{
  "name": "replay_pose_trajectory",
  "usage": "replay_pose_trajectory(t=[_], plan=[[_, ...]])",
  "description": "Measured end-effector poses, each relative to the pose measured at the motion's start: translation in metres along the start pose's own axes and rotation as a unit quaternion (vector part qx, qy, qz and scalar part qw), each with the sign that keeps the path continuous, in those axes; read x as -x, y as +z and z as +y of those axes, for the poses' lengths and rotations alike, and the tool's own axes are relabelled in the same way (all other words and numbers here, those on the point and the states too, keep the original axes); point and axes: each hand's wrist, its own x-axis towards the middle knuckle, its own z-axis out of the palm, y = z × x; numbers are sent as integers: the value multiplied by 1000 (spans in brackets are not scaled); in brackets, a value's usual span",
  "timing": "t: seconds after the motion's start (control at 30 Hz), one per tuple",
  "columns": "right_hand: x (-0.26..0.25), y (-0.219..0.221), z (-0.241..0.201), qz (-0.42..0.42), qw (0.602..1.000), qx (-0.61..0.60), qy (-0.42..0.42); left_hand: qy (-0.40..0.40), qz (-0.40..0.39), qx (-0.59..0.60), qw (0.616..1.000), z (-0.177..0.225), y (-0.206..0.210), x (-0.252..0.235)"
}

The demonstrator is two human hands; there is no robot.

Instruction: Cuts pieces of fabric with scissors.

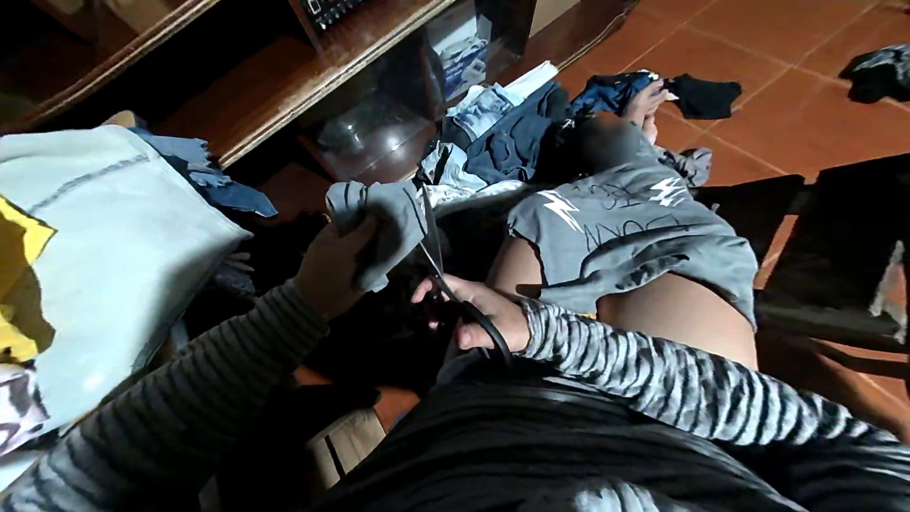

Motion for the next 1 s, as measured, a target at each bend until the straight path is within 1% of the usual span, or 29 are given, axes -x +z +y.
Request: replay_pose_trajectory(t=[0.13, 0.27, 0.43, 0.57, 0.67, 0.77, 0.83, 1.0], plan=[[-1, 0, -1, 7, 1000, -15, -8, 19, -25, -21, 999, -2, 0, 2], [-3, 0, -4, 14, 999, -22, -33, 5, -16, -53, 998, 0, 2, 4], [-3, 1, -4, 17, 999, -39, -34, 16, -17, -33, 999, 0, 1, 4], [-1, 5, -2, 45, 996, -65, -35, 29, -27, -14, 999, 0, 0, 4], [-1, 9, -4, 78, 997, 4, -24, 40, -36, -2, 999, -2, 1, 5], [-1, 13, -5, 105, 992, 62, -15, 48, -5, -35, 998, -1, 3, 6], [-2, 14, -5, 113, 990, 79, -8, 44, 9, -59, 997, 2, 5, 7], [-4, 14, -9, 102, 990, 94, 7, 15, 10, -90, 996, 3, 8, 11]])
